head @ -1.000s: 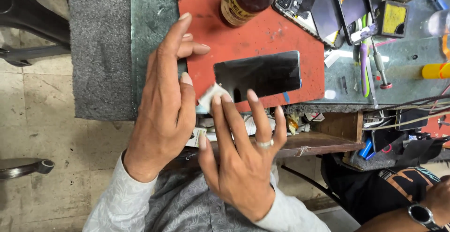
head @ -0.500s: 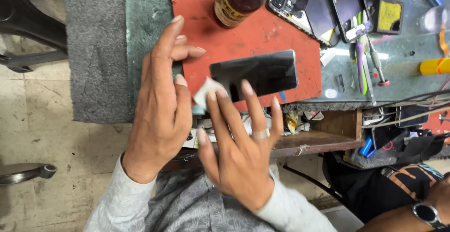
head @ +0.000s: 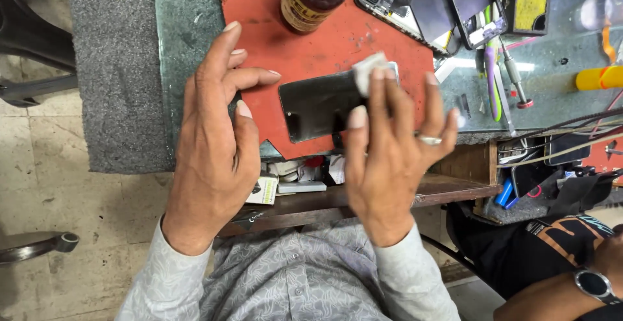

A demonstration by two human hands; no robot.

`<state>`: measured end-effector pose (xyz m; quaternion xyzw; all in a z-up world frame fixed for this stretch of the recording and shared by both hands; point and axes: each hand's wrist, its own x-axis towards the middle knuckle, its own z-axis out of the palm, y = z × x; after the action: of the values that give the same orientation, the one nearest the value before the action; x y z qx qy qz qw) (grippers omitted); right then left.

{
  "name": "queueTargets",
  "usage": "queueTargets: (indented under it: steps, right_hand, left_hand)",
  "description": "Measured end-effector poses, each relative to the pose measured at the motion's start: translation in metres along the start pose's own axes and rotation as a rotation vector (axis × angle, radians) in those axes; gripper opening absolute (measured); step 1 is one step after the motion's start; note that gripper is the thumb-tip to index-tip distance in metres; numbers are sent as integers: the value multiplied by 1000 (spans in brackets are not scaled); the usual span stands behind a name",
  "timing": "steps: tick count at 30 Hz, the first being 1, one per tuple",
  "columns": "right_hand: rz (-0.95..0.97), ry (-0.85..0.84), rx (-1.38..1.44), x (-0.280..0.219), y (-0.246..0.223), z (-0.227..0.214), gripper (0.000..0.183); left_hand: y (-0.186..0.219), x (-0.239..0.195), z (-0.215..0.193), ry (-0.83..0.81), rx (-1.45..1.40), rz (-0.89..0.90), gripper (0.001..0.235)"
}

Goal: The person wipes the screen of a smartphone with a white cloth, then applies liquid from a brown bottle and continues wiping the screen repeatedly. The person also wipes the edges and back of the phone.

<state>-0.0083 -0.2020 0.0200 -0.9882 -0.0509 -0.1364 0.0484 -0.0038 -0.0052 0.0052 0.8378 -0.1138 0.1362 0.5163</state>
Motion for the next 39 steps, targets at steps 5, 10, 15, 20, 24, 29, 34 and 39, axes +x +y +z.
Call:
queueTargets:
  steps: [5, 10, 15, 20, 24, 29, 34, 39]
  right_hand:
    - [-106, -7, 64, -10, -23, 8, 49]
    - [-174, -27, 102, -15, -26, 2, 49]
    - [36, -21, 24, 3, 4, -8, 49]
    - [-182, -43, 94, -28, -16, -2, 51]
    - [-122, -15, 55, -20, -1, -7, 44]
    - [-30, 15, 74, -4, -13, -23, 44]
    - [-142, 1, 100, -23, -13, -14, 46]
    - [6, 0, 34, -33, 30, -9, 48]
  left_hand:
    - [4, 3, 1, -9, 33, 11, 52]
    - [7, 5, 4, -28, 48, -12, 54]
    - [7, 5, 3, -33, 105, 11, 51]
    - [9, 6, 6, -55, 101, -17, 58]
    - [10, 6, 6, -66, 83, -24, 57]
    - [10, 4, 5, -58, 103, -21, 55]
    - [13, 8, 10, -65, 78, -30, 52]
    - [16, 10, 12, -75, 177, -1, 54]
